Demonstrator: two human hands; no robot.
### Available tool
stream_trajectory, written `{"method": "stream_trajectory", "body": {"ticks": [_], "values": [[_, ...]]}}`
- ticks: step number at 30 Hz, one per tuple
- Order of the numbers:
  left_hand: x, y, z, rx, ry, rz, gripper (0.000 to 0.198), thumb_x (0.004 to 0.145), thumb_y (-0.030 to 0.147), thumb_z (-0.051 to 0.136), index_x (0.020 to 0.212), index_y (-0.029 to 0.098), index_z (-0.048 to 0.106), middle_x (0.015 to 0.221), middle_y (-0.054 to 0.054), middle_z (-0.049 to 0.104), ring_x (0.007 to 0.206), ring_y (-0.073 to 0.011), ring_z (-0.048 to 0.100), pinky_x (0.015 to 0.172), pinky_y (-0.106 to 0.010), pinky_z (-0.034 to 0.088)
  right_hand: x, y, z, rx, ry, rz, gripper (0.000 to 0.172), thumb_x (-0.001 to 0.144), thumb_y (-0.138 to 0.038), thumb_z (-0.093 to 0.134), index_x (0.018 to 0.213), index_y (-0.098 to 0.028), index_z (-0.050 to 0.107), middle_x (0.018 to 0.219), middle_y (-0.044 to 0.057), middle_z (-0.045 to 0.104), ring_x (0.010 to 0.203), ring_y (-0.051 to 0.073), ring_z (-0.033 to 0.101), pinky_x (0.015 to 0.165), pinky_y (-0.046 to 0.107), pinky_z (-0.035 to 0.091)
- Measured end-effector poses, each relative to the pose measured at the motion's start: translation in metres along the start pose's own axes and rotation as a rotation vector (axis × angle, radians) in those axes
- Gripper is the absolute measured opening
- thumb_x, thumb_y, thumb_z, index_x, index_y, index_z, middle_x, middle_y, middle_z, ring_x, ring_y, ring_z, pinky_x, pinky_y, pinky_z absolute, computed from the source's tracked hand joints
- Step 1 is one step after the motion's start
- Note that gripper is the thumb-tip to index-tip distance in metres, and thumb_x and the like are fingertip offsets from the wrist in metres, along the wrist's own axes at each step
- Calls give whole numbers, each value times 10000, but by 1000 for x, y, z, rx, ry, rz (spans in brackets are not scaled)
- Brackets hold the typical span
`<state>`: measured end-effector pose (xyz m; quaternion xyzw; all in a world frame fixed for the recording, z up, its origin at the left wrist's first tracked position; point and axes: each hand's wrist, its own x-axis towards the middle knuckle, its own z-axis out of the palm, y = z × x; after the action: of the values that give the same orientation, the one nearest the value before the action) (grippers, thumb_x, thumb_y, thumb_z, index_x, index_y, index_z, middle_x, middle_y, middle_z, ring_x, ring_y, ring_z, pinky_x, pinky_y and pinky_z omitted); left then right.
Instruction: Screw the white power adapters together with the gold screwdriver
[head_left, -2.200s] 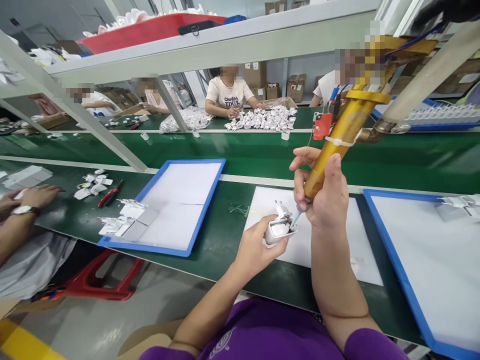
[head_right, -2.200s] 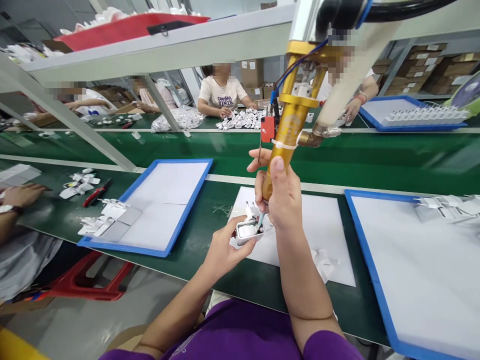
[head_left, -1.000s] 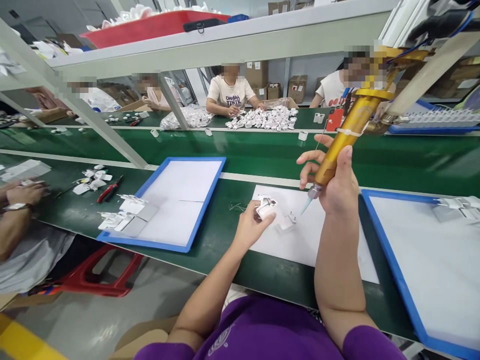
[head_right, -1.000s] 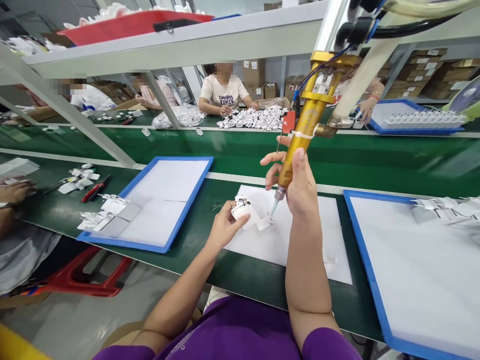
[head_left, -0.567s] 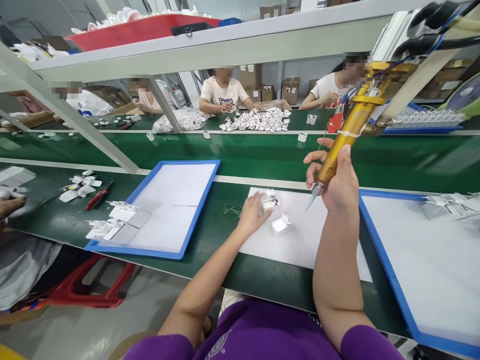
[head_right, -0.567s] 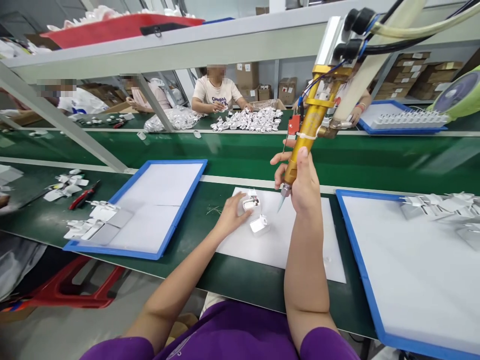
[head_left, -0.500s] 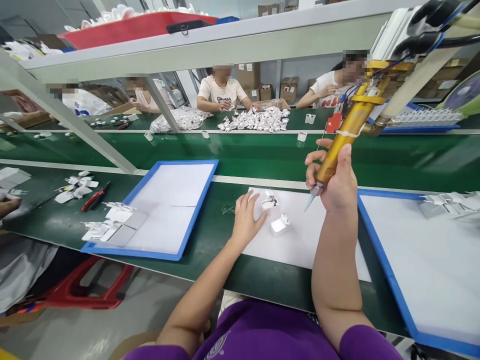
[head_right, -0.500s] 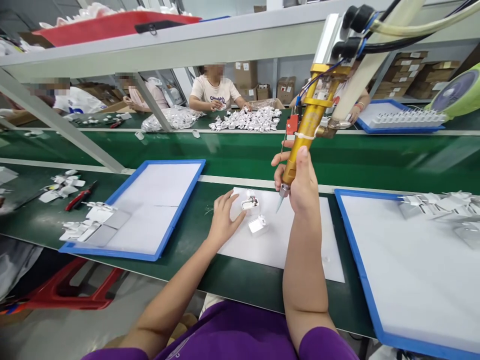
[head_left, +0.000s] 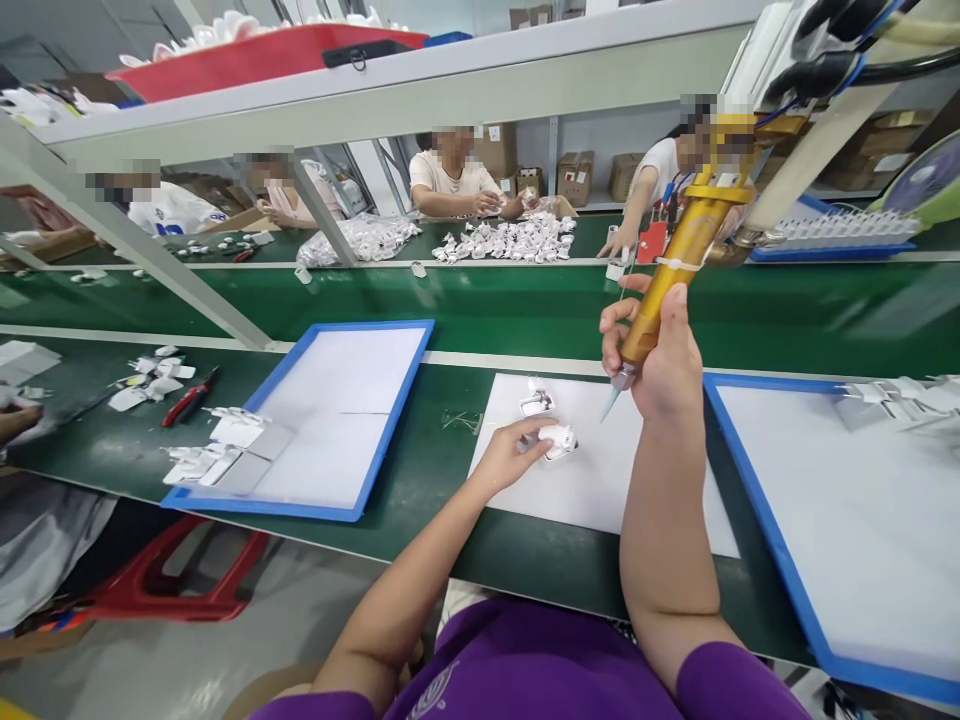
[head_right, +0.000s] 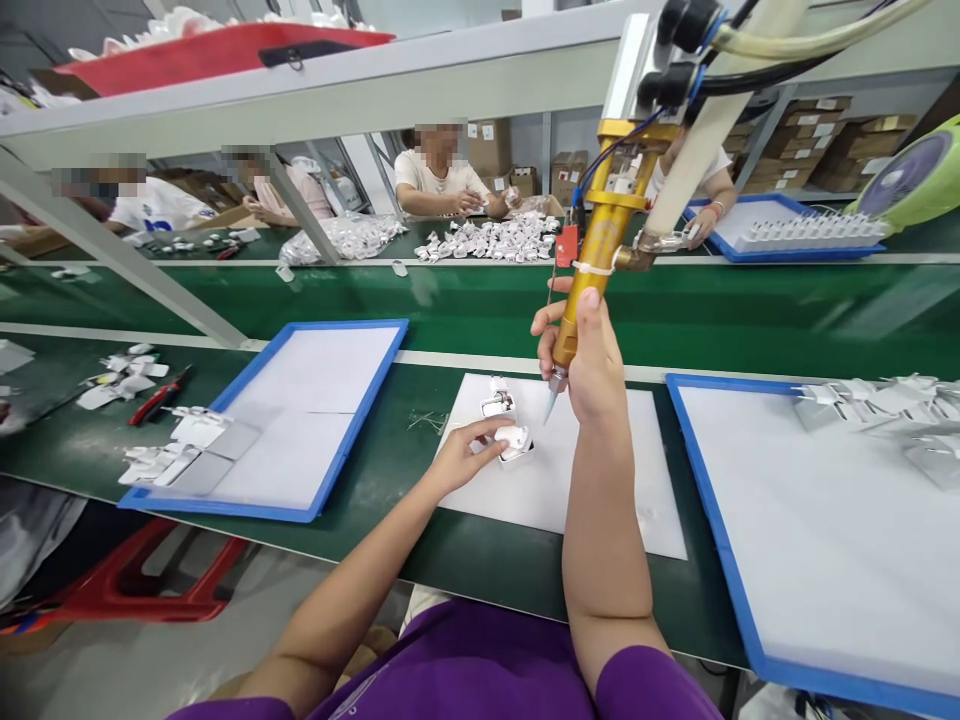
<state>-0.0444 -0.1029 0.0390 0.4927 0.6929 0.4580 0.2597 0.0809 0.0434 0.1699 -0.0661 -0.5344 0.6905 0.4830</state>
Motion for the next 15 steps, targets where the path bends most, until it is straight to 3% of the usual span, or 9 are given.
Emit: {"method": "stream_trajectory", "body": {"ticks": [3, 5, 10, 12, 15], "values": [[4, -7, 3, -98, 39, -49, 339, 852, 388, 566, 1100, 181, 669, 1062, -70, 698, 907, -190, 645, 829, -290, 502, 1, -1, 0, 13, 17, 8, 559, 771, -746, 525, 1014, -244, 552, 716, -18, 554, 397, 88, 429, 323, 212, 336], [3, -9, 6, -91, 43, -41, 340, 864, 402, 543, 1075, 171, 678, 1128, -92, 671, 995, -214, 631, 866, -308, 498, 2, -1, 0, 46, 5, 24, 535, 775, -717, 551, 1013, -239, 568, 722, -21, 542, 386, 78, 406, 307, 206, 307], [-7, -5, 14, 216, -29, 132, 494, 711, 381, 735, 1148, 183, 618, 1267, -128, 558, 1171, -267, 534, 980, -371, 455, 3, -4, 4, 187, -94, 77, 529, 773, -722, 523, 963, -237, 616, 729, -27, 511, 346, 49, 281, 251, 202, 205], [-11, 0, 17, 279, -9, 118, 447, 744, 341, 704, 1146, 177, 598, 1210, -123, 595, 1133, -264, 562, 986, -396, 452, 2, -4, 6, 197, -107, 68, 519, 796, -725, 485, 947, -247, 617, 732, -25, 517, 336, 46, 265, 241, 198, 181], [-17, 14, 19, 264, 13, 65, 396, 798, 331, 639, 1162, 197, 560, 1101, -79, 660, 934, -217, 645, 872, -355, 515, 0, -3, 10, 169, -110, 47, 521, 827, -718, 448, 961, -240, 607, 738, -21, 530, 323, 42, 282, 234, 189, 190]]}}
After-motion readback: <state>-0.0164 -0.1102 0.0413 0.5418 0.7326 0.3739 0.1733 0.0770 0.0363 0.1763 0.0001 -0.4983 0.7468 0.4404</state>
